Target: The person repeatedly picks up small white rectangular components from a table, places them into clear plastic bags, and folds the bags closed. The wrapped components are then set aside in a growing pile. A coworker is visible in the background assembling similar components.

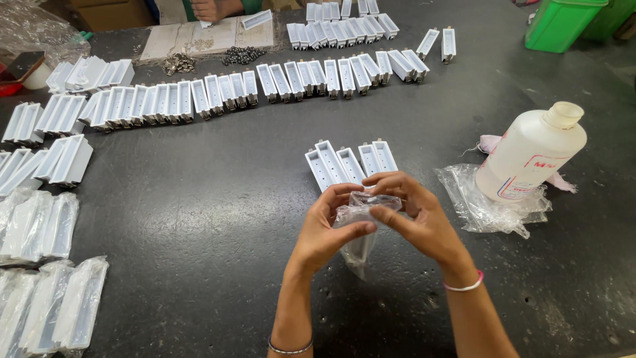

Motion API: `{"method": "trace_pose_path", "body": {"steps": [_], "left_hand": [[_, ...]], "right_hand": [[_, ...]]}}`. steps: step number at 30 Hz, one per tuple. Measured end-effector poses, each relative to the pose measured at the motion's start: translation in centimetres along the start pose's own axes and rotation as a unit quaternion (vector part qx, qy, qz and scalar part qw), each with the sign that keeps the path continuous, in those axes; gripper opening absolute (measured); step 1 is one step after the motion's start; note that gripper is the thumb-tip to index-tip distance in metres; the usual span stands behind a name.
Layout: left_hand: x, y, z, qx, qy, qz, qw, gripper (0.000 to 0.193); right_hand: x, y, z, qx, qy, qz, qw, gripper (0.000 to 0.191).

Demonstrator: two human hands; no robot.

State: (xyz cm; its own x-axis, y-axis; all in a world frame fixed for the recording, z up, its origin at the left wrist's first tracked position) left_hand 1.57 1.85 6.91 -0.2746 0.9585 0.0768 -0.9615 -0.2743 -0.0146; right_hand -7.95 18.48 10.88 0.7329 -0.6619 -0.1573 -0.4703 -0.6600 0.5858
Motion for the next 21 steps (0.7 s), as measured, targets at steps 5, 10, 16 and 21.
{"method": "trace_pose_path", "body": {"steps": [5, 10, 16, 21], "left_hand": [[0.4, 0.0, 0.2, -0.003, 0.012, -0.015, 1.0, 0.08], [0.5, -0.3, 0.3, 0.025, 0.031, -0.014, 0.999, 0.077], [0.9, -0.1, 0.2, -0.007, 0.063, -0.01, 0.998, 0.077], [1.3, -0.2, 0.2, -0.001, 0.061, -0.019, 0.998, 0.076]], "right_hand": [[-0.5, 0.2, -1.9, 0.034, -0.154, -0.055, 0.986, 0.029], [-0.7, 0.3, -2.1, 0.007, -0.253, -0.061, 0.966, 0.026], [-1.7, -0.1, -1.3, 0.103, -0.046, -0.028, 0.993, 0.038], [-2.1, -0.3, -1.3, 0.143, -0.134, -0.022, 0.98, 0.026]]}}
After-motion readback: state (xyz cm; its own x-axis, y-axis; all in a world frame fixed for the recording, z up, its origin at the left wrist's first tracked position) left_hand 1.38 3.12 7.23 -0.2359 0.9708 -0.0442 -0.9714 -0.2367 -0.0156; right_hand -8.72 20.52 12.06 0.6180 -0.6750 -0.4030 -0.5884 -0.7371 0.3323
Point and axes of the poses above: each hand's wrist, its own y-axis towards the middle knuckle, its own x-axis out of the palm, z = x × y, the point moved 1 cm from there along y, towards the middle knuckle, and after that the axes turned 10 degrees about -x, right-handed, at the moved point
